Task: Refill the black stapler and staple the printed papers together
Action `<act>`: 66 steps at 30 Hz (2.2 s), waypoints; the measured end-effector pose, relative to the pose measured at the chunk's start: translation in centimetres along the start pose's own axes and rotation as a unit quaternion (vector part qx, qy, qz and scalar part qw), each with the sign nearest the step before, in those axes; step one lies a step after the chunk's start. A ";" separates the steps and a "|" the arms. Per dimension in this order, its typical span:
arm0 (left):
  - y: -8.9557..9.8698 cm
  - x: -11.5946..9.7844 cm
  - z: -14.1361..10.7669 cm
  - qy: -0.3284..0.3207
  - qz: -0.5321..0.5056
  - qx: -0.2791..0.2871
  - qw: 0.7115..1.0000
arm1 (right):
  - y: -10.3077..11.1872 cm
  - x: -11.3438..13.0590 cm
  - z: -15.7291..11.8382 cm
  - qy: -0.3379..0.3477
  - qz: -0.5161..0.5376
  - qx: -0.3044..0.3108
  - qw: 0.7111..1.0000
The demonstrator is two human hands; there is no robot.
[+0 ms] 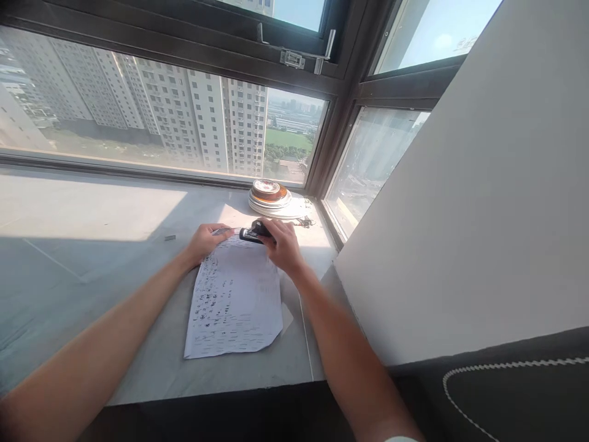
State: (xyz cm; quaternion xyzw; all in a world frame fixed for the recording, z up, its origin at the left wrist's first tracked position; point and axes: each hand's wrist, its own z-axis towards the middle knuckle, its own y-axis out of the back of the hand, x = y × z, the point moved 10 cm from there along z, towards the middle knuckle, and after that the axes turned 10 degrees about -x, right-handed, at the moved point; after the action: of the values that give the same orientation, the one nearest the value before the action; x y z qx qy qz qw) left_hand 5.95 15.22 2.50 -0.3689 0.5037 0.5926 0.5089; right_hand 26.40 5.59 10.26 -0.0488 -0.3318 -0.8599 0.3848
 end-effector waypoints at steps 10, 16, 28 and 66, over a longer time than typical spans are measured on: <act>0.8 1.3 0.2 0.041 -0.003 -0.037 0.998 | 2.4 -7.9 -1.0 -0.069 -0.119 0.086 0.987; 1.5 1.2 0.3 0.031 0.022 -0.068 0.997 | 0.9 -9.0 -2.0 -0.085 -0.103 0.121 0.984; 1.5 -0.3 0.1 -0.018 0.112 -0.085 0.990 | -0.9 -3.6 -1.4 -0.040 0.031 0.201 0.978; 1.5 0.5 0.4 -0.016 0.080 -0.081 0.993 | -3.3 -4.1 -1.8 -0.160 -0.240 0.235 0.928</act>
State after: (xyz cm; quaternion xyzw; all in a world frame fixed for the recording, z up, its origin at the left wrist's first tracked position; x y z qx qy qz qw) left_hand 4.40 15.75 2.40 -0.3584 0.4737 0.6759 0.4362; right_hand 27.29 8.72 5.71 -0.0131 -0.5835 -0.8047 0.1089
